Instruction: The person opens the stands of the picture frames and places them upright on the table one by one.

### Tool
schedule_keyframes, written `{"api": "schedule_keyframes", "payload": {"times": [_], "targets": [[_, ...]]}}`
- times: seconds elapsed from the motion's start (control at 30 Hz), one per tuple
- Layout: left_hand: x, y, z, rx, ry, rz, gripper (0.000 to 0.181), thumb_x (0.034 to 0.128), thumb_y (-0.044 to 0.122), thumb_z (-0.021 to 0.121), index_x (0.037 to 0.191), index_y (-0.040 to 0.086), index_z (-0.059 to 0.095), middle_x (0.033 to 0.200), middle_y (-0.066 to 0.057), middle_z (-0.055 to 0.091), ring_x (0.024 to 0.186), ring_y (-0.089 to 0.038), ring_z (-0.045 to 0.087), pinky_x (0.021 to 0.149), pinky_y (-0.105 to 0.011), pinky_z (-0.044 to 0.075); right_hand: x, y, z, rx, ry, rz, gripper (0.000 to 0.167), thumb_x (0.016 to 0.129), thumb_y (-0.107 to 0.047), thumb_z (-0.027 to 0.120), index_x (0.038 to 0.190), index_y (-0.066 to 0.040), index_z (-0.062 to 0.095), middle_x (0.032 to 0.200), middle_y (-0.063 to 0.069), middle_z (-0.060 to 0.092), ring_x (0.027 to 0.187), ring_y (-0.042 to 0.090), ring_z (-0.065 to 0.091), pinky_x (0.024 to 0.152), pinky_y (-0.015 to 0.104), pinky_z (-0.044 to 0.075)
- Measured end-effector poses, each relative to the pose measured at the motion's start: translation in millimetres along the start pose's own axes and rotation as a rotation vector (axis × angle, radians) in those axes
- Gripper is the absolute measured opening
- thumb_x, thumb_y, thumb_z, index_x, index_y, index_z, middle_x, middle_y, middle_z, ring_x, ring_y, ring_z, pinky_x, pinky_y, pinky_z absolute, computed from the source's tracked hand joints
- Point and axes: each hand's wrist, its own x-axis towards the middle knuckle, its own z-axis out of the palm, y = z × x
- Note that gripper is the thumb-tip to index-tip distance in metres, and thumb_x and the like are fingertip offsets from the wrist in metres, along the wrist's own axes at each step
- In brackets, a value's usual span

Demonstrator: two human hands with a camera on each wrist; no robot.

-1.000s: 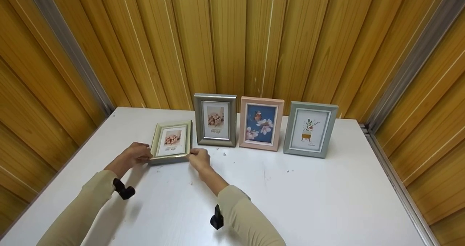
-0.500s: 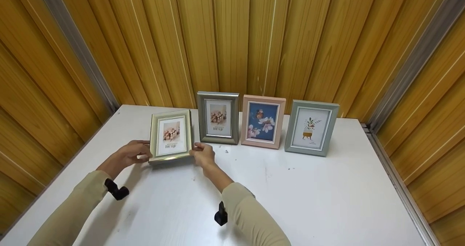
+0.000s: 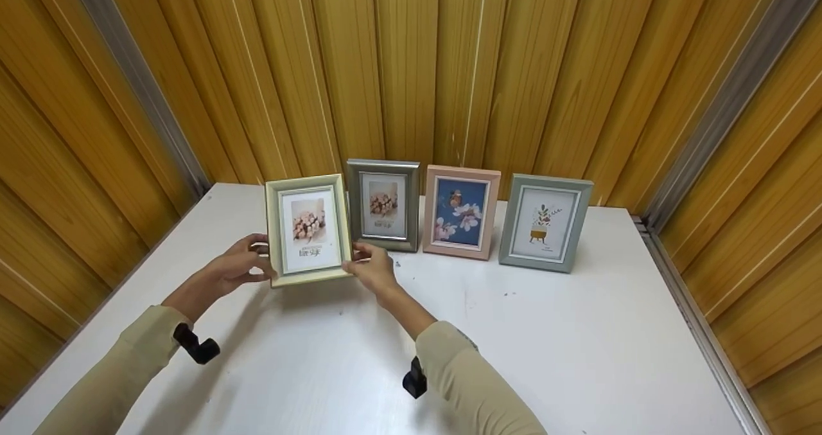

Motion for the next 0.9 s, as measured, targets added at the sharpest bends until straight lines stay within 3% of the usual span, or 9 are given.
{"api": "schedule_keyframes", "payload": {"times": [0.17, 0.5, 0.73, 0.9], "targets": [[-8.2, 17.3, 18.1, 0.018, -0.021, 0.044, 0.063, 0.0792, -0.013, 0.06, 0.136, 0.004, 0.038, 0.122, -0.011, 0.049, 0.101, -0.021, 0.054, 0.079, -0.028, 0.055, -9.9, -14.1, -22.4, -0.003, 0.011, 0.005, 0.041, 0.093, -0.004, 0.071, 0.131, 0.006, 0.062, 0.111, 0.013, 0.063, 0.096, 0.016, 0.059, 0.082, 0.027, 0.062], [-6.7, 46.6, 70.8, 0.029, -0.096, 0.087, 0.064, 0.0749, -0.018, 0.063, 0.13, 0.006, 0.04, 0.125, -0.014, 0.049, 0.106, -0.024, 0.054, 0.082, -0.03, 0.054, -28.8, -34.0, -79.9, -0.101, 0.061, 0.012, 0.046, 0.095, -0.012, 0.071, 0.138, 0.0, 0.058, 0.123, 0.017, 0.062, 0.102, 0.02, 0.065, 0.084, 0.037, 0.063], [-1.4, 57.6, 106.6, 0.016, -0.165, 0.132, 0.063, 0.0711, -0.02, 0.065, 0.123, 0.007, 0.041, 0.113, -0.009, 0.046, 0.099, -0.02, 0.05, 0.073, -0.025, 0.053, -45.3, -47.1, -118.7, -0.186, 0.079, 0.0, 0.06, 0.096, -0.015, 0.07, 0.15, -0.005, 0.046, 0.129, 0.019, 0.06, 0.105, 0.02, 0.065, 0.085, 0.041, 0.063], [1.6, 58.2, 124.3, 0.076, -0.165, 0.198, 0.063, 0.0676, -0.02, 0.068, 0.118, 0.008, 0.041, 0.108, -0.006, 0.042, 0.097, -0.019, 0.044, 0.072, -0.025, 0.05, -51.6, -50.7, -136.3, -0.197, 0.069, 0.002, 0.06, 0.096, -0.015, 0.07, 0.149, -0.003, 0.045, 0.122, 0.017, 0.062, 0.097, 0.015, 0.067, 0.084, 0.041, 0.063]]}}
